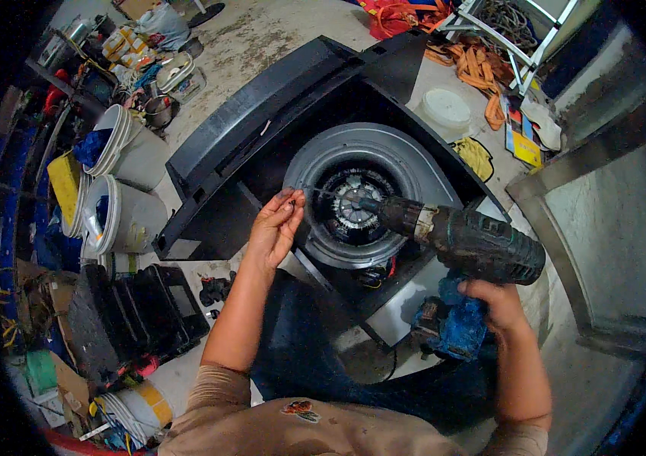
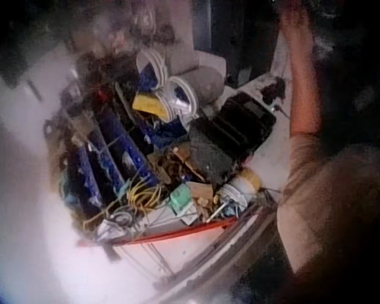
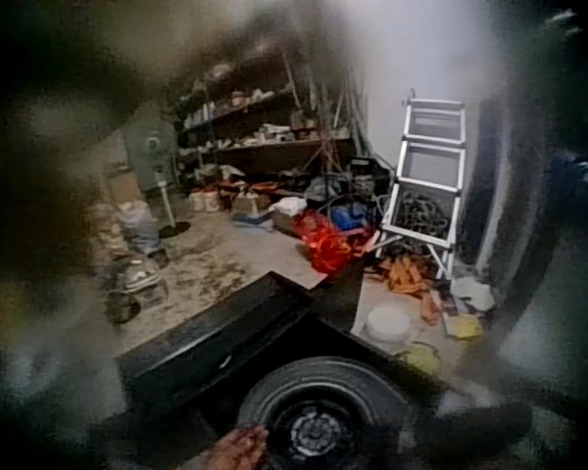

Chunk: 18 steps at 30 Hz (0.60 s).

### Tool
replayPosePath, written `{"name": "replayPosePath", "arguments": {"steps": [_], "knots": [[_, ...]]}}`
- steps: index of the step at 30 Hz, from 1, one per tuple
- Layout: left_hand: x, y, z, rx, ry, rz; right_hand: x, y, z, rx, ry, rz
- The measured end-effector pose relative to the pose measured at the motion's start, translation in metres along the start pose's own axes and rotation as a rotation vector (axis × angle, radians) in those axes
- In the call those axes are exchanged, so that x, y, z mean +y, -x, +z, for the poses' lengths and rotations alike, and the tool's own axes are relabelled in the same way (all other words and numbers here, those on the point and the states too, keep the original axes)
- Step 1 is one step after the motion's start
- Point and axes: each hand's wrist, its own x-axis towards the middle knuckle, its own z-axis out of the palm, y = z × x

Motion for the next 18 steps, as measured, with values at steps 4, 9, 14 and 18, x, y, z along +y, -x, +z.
{"name": "replayPosePath", "arguments": {"steps": [4,9,14,18], "knots": [[-0.0009,-0.0013,-0.0094,-0.009,0.009,-0.047,0.0062,-0.0017,-0.0062,-0.052,0.051,0.030],[-0.0041,0.0024,-0.0113,-0.085,0.060,-0.063,0.0073,-0.0012,-0.0017,-0.049,0.051,0.013],[-0.0064,0.0049,-0.0040,0.017,0.082,-0.058,0.0070,-0.0002,0.0019,-0.032,0.074,0.036],[-0.0058,0.0045,-0.0048,-0.029,0.137,-0.068,0.0095,-0.0024,0.0003,-0.063,0.094,0.031]]}}
